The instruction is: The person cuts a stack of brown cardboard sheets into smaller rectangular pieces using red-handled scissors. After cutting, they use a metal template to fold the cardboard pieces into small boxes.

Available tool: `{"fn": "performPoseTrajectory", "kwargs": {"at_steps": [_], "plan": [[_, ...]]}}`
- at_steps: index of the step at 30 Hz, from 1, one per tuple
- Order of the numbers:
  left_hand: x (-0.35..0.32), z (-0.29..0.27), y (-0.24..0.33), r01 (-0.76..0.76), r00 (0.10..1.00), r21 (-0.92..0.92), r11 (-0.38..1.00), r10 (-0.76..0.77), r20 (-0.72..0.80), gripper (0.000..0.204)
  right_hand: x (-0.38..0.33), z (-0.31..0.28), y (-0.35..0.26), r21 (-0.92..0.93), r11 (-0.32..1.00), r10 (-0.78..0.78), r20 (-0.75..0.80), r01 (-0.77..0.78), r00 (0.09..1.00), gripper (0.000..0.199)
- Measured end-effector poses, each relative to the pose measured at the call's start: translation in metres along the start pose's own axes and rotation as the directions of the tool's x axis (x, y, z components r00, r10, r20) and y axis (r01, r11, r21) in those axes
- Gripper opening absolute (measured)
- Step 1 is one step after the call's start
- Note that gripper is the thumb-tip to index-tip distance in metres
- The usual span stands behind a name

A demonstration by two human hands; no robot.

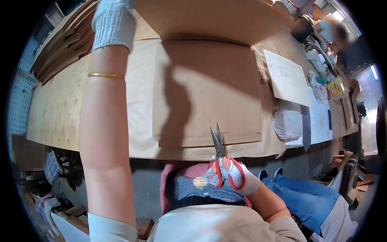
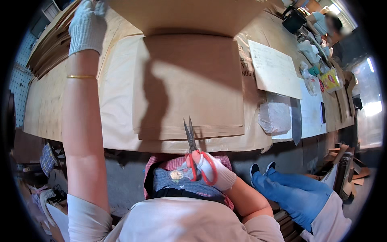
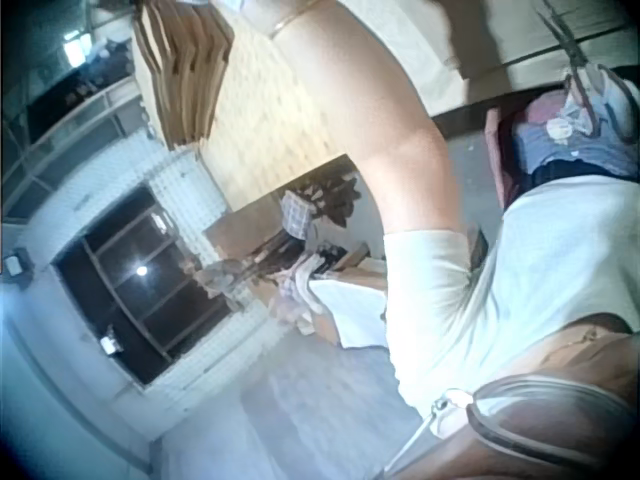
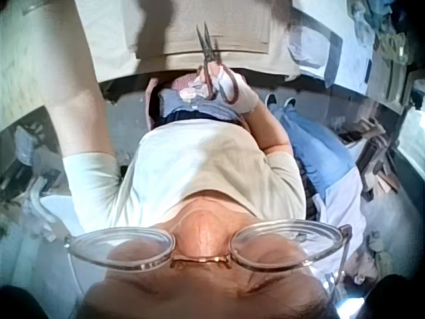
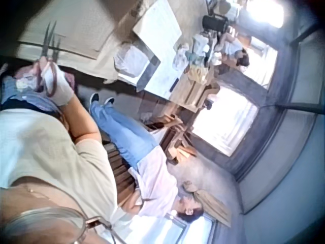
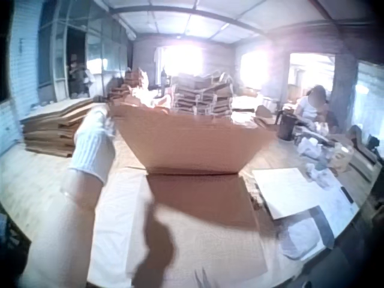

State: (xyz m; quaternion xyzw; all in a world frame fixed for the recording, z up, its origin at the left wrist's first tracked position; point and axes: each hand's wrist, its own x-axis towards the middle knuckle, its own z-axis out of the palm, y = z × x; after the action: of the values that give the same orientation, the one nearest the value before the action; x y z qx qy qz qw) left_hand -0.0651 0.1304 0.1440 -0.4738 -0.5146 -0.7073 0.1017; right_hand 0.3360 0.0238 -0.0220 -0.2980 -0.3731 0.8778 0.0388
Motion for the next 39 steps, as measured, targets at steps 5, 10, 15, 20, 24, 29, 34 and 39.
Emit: {"fn": "performPoseTrajectory", "kwargs": {"at_steps": [5,10,15,20,24,29,34,39], "plan": [[-0.106,-0.014,-0.048,-0.526,0.701,0.435,0.731,0.082,0.709,0.033,-0.002,-0.021,0.017,0.291,0.956,-0.037,0.009,0.033,0.999,0.057],[-0.233,-0.026,0.053,-0.403,0.259,0.432,0.807,-0.352,0.899,0.055,0.001,-0.001,-0.006,0.098,0.987,0.151,-0.279,-0.129,0.948,0.054],[-0.267,-0.010,0.057,-0.409,0.385,0.560,0.721,-0.420,0.822,0.059,0.004,-0.012,-0.002,-0.457,0.882,-0.010,-0.259,-0.114,0.966,0.039],[-0.269,-0.011,0.052,-0.407,0.454,0.532,0.742,-0.341,0.823,0.053,-0.011,-0.033,0.003,-0.735,0.598,0.008,-0.394,-0.321,0.919,0.023],[-0.267,-0.009,0.056,-0.407,0.460,0.526,0.747,-0.330,0.825,0.054,-0.028,-0.070,0.023,-0.084,0.993,-0.109,-0.484,0.078,0.868,0.034],[-0.267,-0.007,0.057,-0.409,0.454,0.525,0.747,-0.333,0.827,0.054,-0.024,-0.097,0.023,-0.058,0.993,-0.120,-0.537,0.105,0.835,0.042],[-0.272,-0.022,0.056,-0.360,0.592,0.632,0.686,-0.356,0.723,0.067,-0.027,-0.085,0.015,-0.020,0.999,-0.040,-0.556,0.035,0.830,0.040],[-0.289,-0.079,0.029,-0.124,0.827,0.824,0.553,-0.400,0.394,0.080,-0.017,-0.061,0.015,-0.001,0.993,-0.114,-0.344,0.121,0.932,0.043]]}}
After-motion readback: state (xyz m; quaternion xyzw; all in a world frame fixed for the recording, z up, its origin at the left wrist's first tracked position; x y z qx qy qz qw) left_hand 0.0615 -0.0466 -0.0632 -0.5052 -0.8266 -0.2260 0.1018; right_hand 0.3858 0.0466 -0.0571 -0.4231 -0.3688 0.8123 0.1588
